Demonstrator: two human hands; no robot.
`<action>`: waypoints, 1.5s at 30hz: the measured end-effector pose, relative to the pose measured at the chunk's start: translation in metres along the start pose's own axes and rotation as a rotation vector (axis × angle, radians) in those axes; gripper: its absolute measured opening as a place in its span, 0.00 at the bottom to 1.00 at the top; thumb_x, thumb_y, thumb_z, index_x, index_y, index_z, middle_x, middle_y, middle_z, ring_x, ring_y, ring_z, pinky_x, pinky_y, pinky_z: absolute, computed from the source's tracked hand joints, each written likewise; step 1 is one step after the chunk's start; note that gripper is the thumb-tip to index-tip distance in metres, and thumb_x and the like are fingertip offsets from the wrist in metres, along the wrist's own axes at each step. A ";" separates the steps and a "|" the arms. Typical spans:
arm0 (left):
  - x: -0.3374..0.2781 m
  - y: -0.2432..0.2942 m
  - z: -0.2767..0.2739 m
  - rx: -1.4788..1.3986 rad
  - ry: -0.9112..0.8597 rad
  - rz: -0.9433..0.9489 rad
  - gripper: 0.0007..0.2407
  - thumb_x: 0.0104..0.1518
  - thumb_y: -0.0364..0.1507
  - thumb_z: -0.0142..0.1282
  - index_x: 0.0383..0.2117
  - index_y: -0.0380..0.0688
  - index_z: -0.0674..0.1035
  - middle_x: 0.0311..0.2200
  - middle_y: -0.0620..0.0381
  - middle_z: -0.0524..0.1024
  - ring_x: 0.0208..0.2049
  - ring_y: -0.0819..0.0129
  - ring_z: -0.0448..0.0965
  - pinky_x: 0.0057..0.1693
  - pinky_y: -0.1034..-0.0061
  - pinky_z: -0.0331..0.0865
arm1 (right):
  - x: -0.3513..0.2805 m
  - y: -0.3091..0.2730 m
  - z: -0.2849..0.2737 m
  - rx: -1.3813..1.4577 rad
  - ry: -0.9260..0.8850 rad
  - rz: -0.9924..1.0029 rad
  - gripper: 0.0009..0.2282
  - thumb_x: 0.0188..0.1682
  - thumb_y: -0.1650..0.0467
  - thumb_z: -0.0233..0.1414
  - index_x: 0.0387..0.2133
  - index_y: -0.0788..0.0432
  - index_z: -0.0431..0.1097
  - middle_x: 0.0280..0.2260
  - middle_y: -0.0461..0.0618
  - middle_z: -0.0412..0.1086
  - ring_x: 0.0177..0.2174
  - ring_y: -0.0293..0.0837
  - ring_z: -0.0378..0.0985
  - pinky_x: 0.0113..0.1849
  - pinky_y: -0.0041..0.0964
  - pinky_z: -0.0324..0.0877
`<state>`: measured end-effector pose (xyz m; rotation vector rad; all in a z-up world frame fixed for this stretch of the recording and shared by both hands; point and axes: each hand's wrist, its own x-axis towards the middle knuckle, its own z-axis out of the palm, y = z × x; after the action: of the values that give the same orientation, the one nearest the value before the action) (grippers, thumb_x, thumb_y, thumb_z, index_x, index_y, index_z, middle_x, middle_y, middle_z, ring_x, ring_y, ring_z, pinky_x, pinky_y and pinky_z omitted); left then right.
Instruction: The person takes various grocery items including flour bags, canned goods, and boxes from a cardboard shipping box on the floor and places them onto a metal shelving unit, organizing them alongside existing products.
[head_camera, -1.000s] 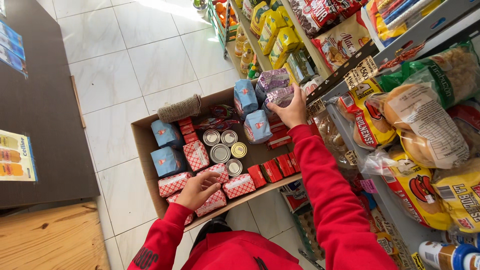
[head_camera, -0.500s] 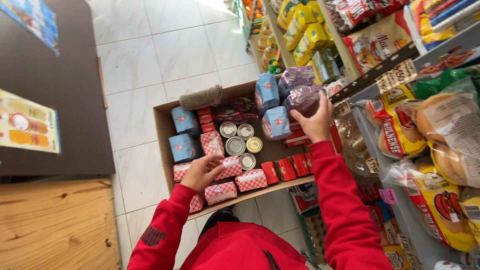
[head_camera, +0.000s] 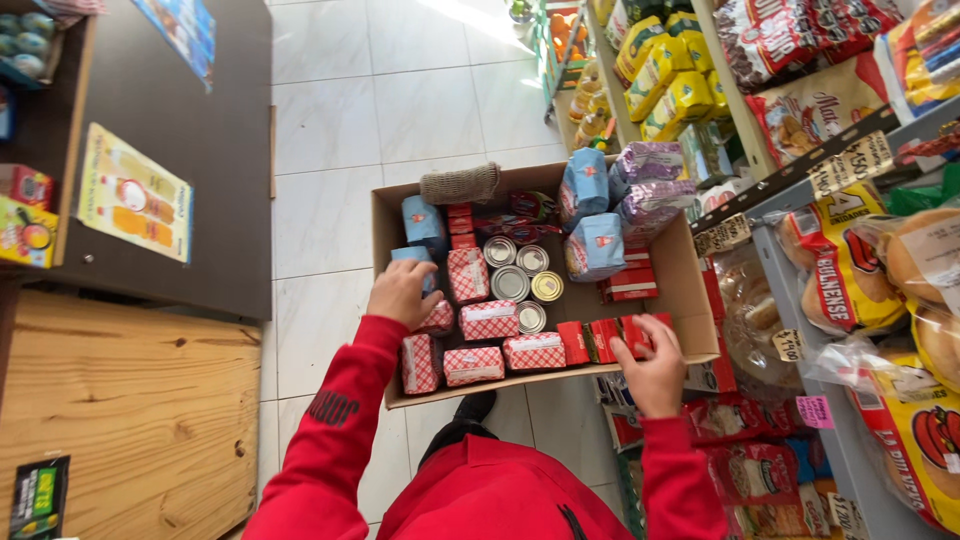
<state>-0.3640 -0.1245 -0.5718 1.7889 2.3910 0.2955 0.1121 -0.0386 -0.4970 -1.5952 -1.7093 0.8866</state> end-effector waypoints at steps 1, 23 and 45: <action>0.009 -0.010 0.009 0.006 0.006 -0.011 0.23 0.59 0.49 0.72 0.61 0.71 0.84 0.54 0.67 0.86 0.63 0.60 0.84 0.62 0.58 0.83 | -0.012 0.000 -0.001 0.006 -0.009 -0.009 0.27 0.48 0.69 0.76 0.63 0.61 0.80 0.66 0.61 0.73 0.64 0.63 0.78 0.53 0.48 0.86; 0.051 -0.038 -0.016 0.261 -0.315 0.175 0.42 0.46 0.46 0.84 0.67 0.52 0.70 0.60 0.47 0.78 0.61 0.48 0.81 0.78 0.15 0.43 | -0.091 -0.041 0.033 -0.051 -0.132 -0.065 0.16 0.55 0.70 0.68 0.56 0.60 0.84 0.61 0.57 0.81 0.55 0.50 0.85 0.54 0.44 0.85; 0.046 -0.009 -0.192 -0.047 -0.114 0.328 0.26 0.47 0.41 0.69 0.51 0.50 0.70 0.44 0.52 0.81 0.42 0.49 0.79 0.35 0.48 0.78 | -0.099 -0.027 0.033 0.013 -0.080 -0.071 0.16 0.54 0.71 0.68 0.55 0.60 0.84 0.60 0.55 0.82 0.56 0.48 0.85 0.53 0.42 0.86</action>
<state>-0.4291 -0.0971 -0.3872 2.1104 1.9942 0.2733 0.0770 -0.1397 -0.4941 -1.4991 -1.8003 0.9357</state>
